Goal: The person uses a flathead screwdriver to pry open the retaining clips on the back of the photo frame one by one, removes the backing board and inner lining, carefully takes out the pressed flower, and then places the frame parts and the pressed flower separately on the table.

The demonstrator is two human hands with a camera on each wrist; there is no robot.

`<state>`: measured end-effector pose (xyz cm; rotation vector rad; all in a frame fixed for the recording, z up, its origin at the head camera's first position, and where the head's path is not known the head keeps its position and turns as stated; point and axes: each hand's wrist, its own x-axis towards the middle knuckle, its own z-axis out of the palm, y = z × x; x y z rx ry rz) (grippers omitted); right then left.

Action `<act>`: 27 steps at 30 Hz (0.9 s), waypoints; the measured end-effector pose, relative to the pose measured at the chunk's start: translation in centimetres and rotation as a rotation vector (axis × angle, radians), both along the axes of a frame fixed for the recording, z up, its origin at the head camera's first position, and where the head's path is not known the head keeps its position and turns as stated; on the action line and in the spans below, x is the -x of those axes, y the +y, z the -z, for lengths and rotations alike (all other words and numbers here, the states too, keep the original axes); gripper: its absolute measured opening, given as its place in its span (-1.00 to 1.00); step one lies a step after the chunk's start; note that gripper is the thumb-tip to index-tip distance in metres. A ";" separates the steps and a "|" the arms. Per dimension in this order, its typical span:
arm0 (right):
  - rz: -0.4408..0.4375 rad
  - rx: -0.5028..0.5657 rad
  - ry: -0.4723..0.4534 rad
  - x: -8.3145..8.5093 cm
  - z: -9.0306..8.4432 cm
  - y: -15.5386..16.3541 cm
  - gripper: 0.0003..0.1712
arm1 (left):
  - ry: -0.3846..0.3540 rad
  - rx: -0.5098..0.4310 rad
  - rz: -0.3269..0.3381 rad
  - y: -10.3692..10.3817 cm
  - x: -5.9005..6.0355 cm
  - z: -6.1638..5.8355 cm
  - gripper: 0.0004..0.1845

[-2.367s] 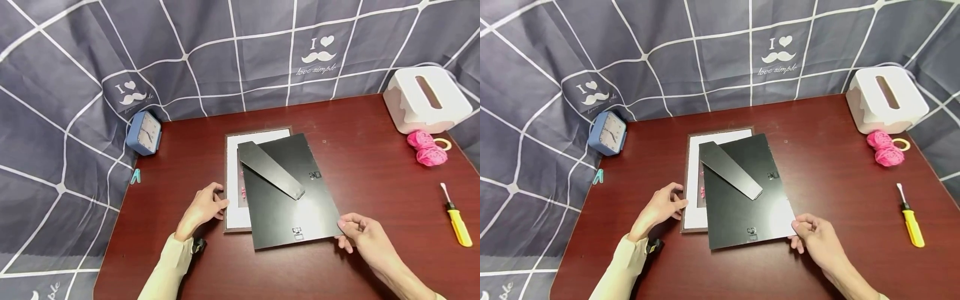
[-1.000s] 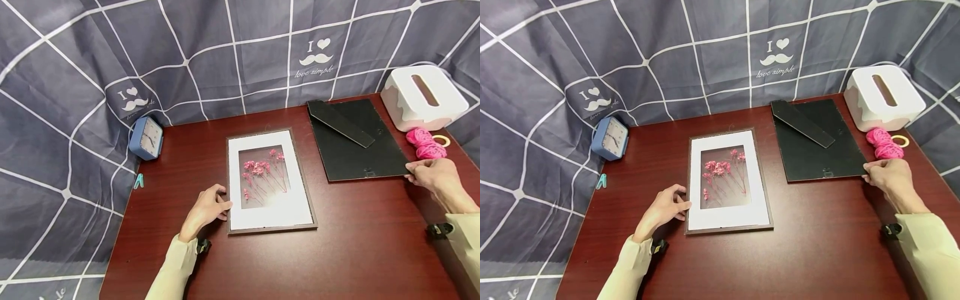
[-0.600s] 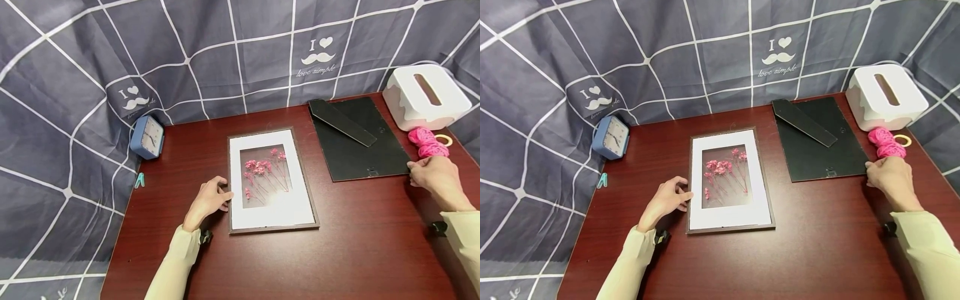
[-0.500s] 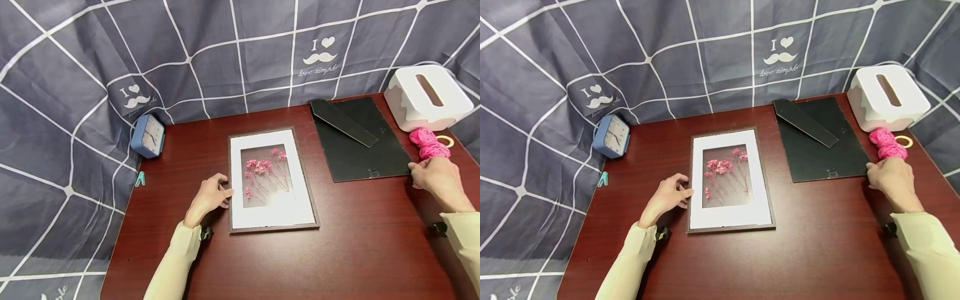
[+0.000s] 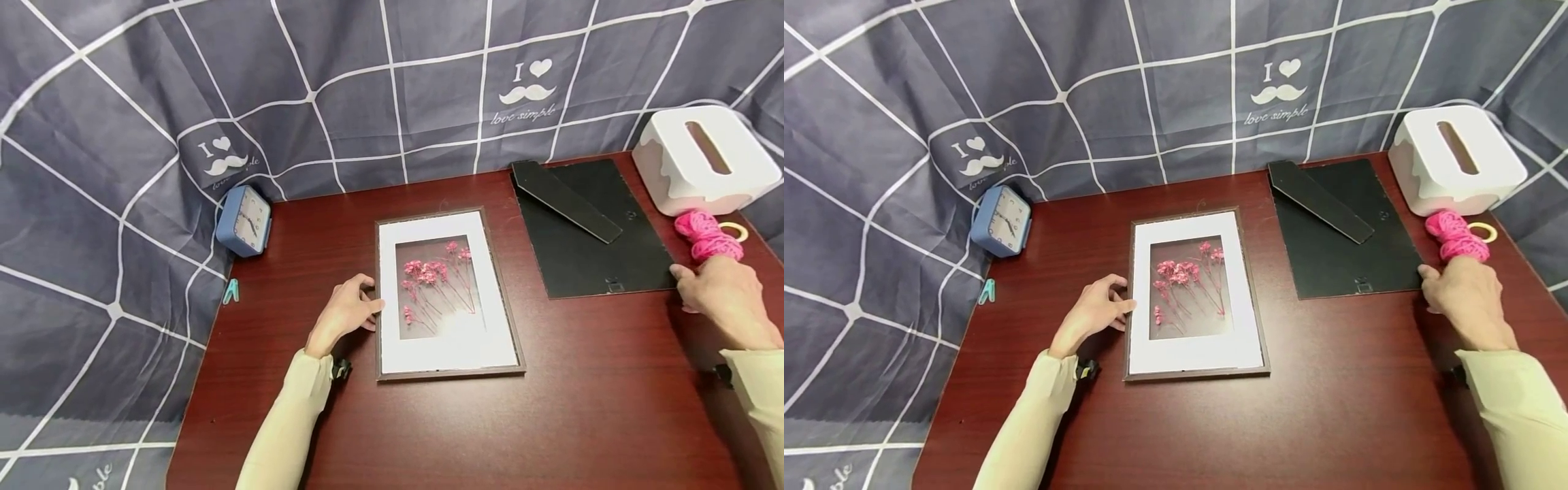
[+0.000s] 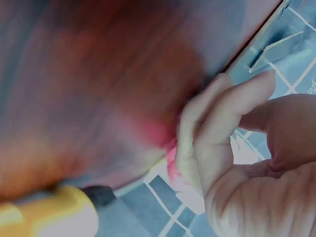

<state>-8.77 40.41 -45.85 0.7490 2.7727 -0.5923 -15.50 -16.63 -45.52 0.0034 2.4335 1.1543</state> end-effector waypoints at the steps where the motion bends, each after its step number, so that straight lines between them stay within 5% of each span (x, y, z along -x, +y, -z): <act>1: -0.001 -0.008 0.040 0.0 -0.2 -0.3 -0.34 | -0.003 0.004 0.001 -0.1 -0.1 0.0 -0.42; 7: -0.092 -0.023 0.374 -0.1 -2.1 -5.5 -0.52 | -0.043 0.023 0.018 -0.7 -0.8 -0.1 -0.35; 14: -0.332 0.047 0.580 0.8 -4.1 -15.2 -0.76 | -0.053 -0.002 0.011 -1.1 -0.8 0.2 -0.36; 19: -0.490 0.109 0.568 2.1 -4.1 -20.8 -0.81 | -0.055 -0.001 0.008 -0.7 -0.7 0.1 -0.38; 27: -0.694 0.109 0.406 4.8 -2.8 -25.7 -0.82 | -0.039 0.025 0.012 -0.4 -0.5 0.1 -0.42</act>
